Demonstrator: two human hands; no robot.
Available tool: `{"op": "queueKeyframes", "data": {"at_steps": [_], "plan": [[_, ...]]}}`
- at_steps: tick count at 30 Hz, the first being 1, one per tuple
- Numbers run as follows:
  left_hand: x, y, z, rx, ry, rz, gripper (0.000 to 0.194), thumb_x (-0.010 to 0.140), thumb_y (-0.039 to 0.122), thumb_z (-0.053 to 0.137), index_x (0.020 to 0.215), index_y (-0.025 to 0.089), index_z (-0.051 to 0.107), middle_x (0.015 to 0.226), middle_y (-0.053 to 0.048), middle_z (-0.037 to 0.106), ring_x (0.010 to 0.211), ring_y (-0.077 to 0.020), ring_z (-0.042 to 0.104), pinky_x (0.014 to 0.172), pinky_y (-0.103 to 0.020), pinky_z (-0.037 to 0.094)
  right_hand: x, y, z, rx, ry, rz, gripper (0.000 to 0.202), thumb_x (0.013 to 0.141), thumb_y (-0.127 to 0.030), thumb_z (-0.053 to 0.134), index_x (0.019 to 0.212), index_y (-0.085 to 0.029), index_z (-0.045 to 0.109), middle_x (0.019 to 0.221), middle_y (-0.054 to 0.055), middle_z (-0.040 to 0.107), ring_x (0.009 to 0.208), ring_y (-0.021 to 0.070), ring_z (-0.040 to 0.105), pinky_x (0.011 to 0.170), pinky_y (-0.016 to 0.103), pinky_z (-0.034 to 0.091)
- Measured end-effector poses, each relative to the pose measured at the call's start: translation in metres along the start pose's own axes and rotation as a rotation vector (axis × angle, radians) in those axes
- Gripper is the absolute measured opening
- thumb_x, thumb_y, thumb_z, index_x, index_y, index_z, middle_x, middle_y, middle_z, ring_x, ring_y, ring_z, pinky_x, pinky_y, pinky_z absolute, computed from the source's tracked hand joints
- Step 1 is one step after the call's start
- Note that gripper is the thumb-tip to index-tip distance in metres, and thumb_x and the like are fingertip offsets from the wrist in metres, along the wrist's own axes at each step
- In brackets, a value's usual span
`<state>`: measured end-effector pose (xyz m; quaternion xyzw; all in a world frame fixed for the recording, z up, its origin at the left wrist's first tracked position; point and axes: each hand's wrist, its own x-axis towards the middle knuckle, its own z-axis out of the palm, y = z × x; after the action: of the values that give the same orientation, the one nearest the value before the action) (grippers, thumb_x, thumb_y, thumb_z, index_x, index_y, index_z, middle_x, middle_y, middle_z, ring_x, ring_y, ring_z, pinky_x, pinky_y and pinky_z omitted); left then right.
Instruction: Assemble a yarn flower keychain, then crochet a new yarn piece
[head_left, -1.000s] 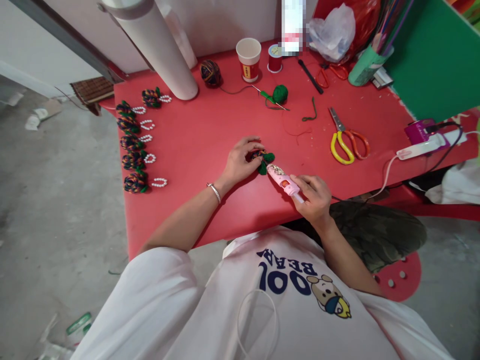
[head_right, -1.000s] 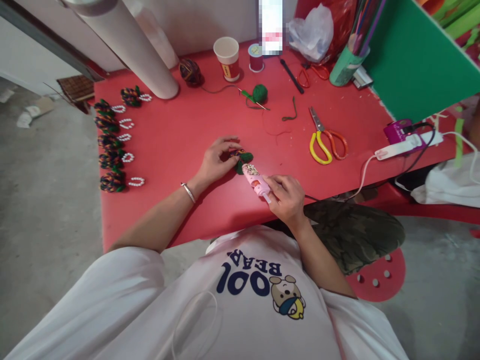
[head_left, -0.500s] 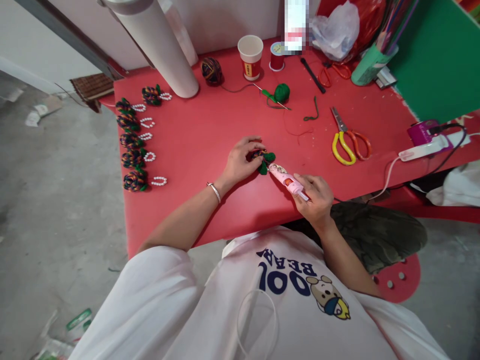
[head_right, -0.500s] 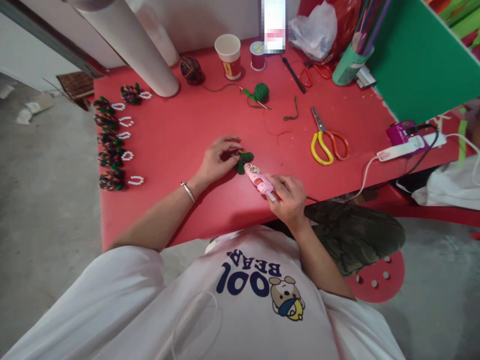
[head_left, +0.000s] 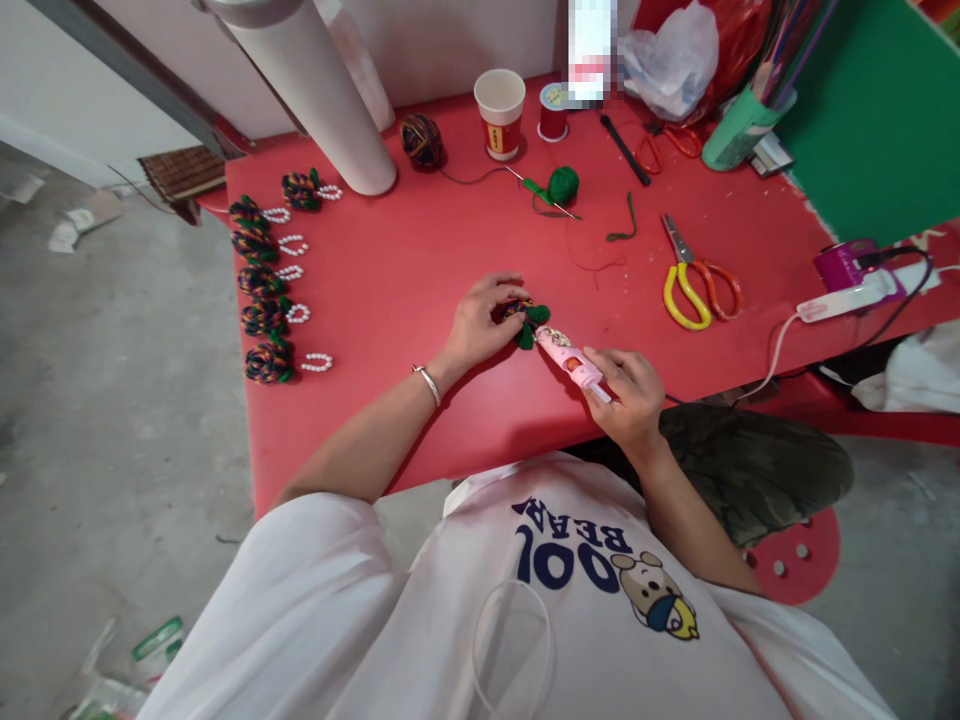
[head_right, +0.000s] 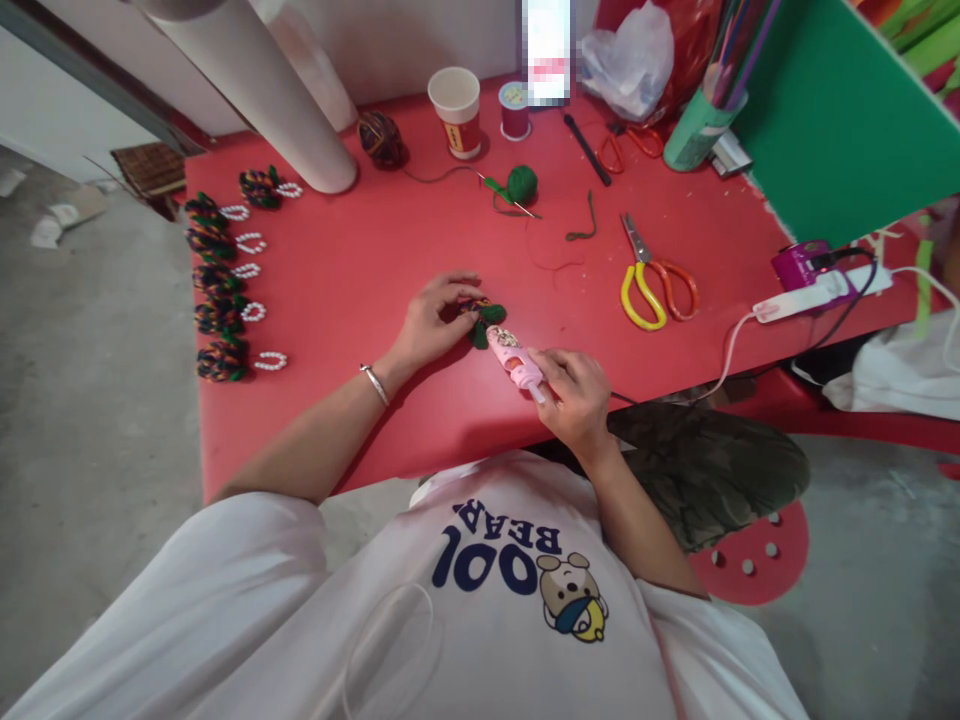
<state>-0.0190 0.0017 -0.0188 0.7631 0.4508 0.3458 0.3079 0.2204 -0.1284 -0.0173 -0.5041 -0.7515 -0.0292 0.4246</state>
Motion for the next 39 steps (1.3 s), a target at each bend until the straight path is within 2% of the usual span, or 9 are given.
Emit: {"op": "queueKeyframes", "data": {"at_steps": [7, 15, 39], "plan": [[-0.0002, 0.0000, 0.0004, -0.005, 0.009, -0.002, 0.029, 0.081, 0.012, 0.064, 0.104, 0.022, 0.078, 0.135, -0.012, 0.071, 0.122, -0.0260, 0.069, 0.108, -0.044, 0.056, -0.0008, -0.0008, -0.0008, -0.030, -0.023, 0.004, 0.029, 0.097, -0.025, 0.068, 0.124, -0.022, 0.077, 0.099, 0.009, 0.077, 0.087, 0.0212, 0.072, 0.079, 0.034, 0.058], [0.0003, 0.0017, -0.0003, -0.003, 0.000, -0.008, 0.028, 0.081, 0.012, 0.064, 0.103, 0.023, 0.078, 0.135, -0.012, 0.072, 0.123, -0.0257, 0.069, 0.110, -0.045, 0.055, -0.0049, 0.0003, -0.0010, -0.048, -0.041, 0.061, 0.032, 0.097, -0.029, 0.065, 0.126, -0.024, 0.077, 0.102, 0.010, 0.076, 0.090, 0.0225, 0.072, 0.082, 0.035, 0.059], [0.0001, 0.0017, -0.0004, -0.006, 0.005, 0.001, 0.026, 0.083, 0.014, 0.066, 0.104, 0.022, 0.078, 0.133, -0.012, 0.072, 0.121, -0.0258, 0.069, 0.109, -0.046, 0.054, -0.0039, 0.0002, 0.0006, -0.034, -0.035, 0.041, 0.029, 0.096, -0.026, 0.068, 0.123, -0.023, 0.078, 0.099, 0.009, 0.077, 0.087, 0.0217, 0.071, 0.080, 0.035, 0.058]]}}
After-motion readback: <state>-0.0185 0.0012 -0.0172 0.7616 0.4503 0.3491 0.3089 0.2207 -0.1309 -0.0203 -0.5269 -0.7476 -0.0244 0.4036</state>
